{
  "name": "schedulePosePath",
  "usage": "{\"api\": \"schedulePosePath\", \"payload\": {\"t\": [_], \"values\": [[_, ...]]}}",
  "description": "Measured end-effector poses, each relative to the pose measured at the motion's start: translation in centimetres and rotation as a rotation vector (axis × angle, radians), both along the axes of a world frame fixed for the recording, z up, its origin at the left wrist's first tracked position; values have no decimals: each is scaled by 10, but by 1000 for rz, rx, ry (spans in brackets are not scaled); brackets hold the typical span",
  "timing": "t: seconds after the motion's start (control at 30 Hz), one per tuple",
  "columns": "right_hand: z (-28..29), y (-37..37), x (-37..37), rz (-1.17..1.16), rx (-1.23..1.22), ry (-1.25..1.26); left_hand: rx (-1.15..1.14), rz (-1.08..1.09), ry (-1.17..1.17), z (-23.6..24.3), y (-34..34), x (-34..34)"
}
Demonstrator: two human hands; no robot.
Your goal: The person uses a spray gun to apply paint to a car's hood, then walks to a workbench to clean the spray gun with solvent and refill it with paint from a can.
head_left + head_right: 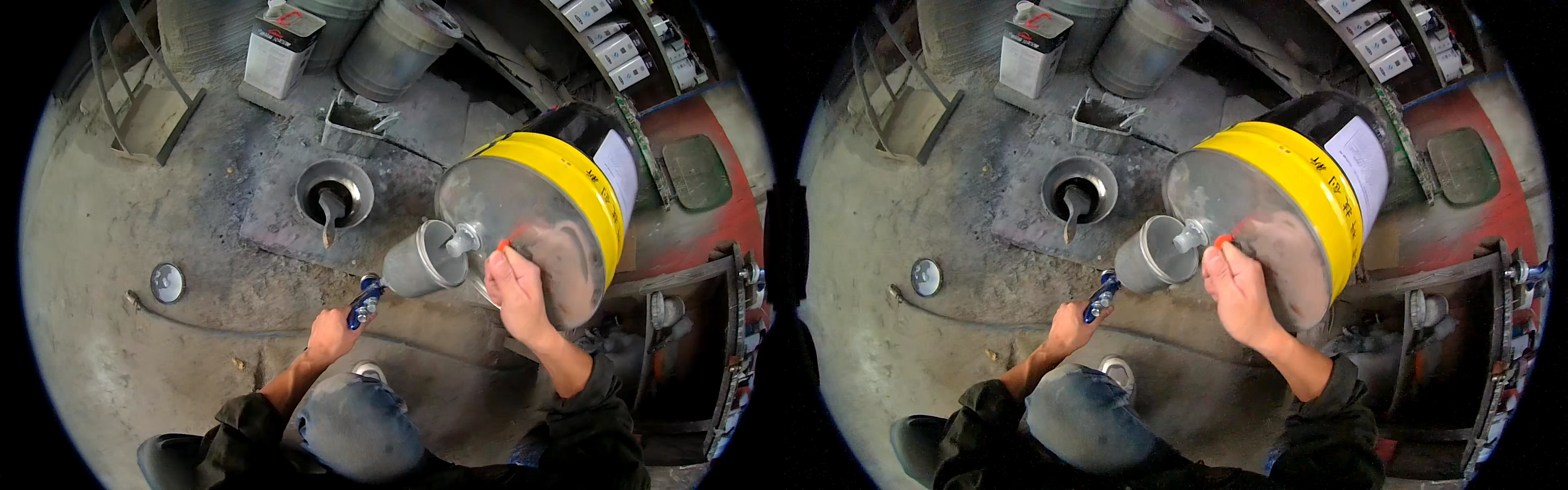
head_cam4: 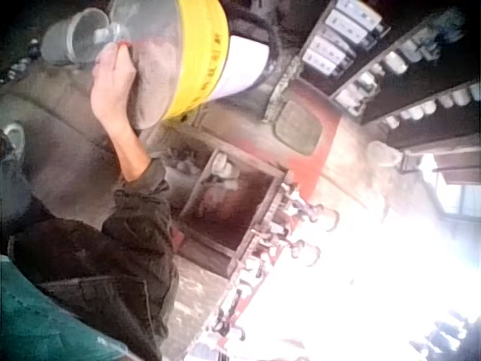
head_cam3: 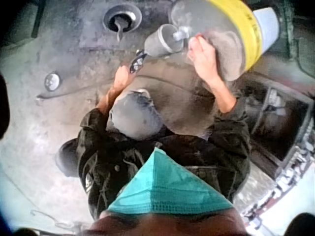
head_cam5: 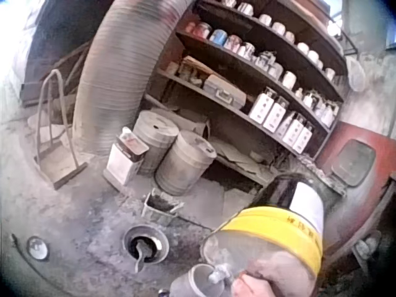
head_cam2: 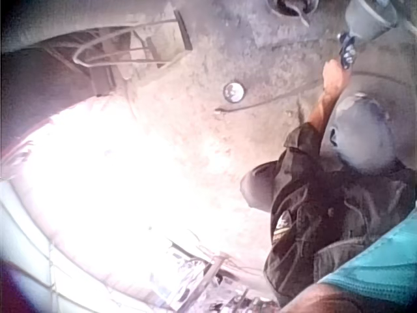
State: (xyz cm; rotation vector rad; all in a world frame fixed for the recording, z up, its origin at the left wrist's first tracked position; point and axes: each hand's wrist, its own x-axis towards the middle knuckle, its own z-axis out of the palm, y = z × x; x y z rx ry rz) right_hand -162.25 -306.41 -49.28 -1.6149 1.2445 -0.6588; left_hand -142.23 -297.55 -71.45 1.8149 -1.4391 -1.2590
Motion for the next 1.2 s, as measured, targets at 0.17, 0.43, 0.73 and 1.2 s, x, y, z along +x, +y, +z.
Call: {"api": "schedulePosePath", "payload": {"t": [0.17, 0.43, 0.73, 1.2], "values": [[-13, -27, -22, -71, 108, -136, -36, 9, -49, -15, 4, 5], [-34, -56, -56, -324, 262, -363, -80, -30, -88, -35, 6, 9], [1, -244, -227, -379, 22, -197, -356, -124, 120, 31, -29, 60], [-61, -343, -62, -158, -1225, 756, -57, 297, -192, 80, 130, 273]]}}
